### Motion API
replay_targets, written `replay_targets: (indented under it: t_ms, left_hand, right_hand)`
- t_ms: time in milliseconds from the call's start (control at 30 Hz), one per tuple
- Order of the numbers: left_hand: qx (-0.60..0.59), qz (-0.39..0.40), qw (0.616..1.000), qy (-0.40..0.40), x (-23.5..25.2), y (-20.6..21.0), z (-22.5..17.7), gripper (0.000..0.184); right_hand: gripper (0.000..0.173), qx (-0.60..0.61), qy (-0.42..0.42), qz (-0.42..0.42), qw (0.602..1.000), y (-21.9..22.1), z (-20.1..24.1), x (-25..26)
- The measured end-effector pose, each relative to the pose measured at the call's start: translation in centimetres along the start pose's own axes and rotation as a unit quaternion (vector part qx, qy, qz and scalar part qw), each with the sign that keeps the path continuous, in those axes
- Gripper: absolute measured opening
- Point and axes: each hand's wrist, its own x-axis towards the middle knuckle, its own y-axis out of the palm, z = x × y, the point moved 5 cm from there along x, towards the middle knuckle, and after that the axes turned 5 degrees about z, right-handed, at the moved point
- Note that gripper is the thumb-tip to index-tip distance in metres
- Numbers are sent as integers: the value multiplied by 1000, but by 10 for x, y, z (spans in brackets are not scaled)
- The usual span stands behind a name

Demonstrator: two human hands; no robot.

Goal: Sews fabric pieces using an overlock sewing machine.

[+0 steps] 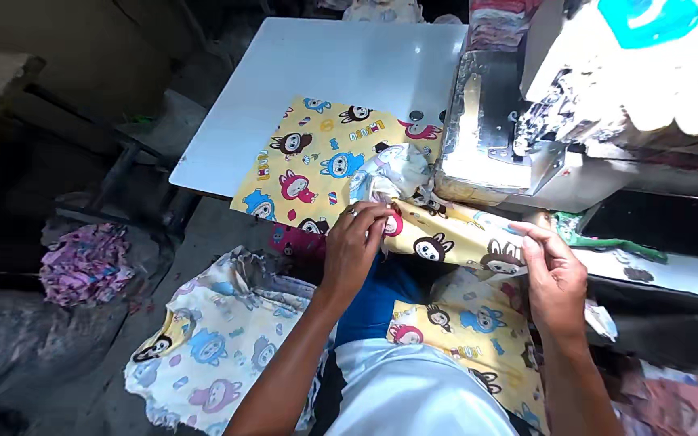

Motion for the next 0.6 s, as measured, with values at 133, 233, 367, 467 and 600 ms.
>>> replay_targets:
  t_ms: [133,233,367,467,600]
  left_hand:
    - [71,34,996,45,29,30,-14,22]
    - [147,98,984,1,43,49,-16,46]
    - [139,89,986,-36,51,51,-2,42]
    - [127,88,987,-37,48,47,8,46]
    - [123,98,987,-42,39,36,0,53]
  right_hand:
    - [30,-179,-24,-32,983,1,15,1]
    - [24,-282,-81,-56,954,-2,24,2]
    - [17,-245,-116,-88,958,-22,39,7]
    - [24,-148,-99,-84,980,-37,46,19]
    - [25,-90,-83,-71,990,-53,63,41]
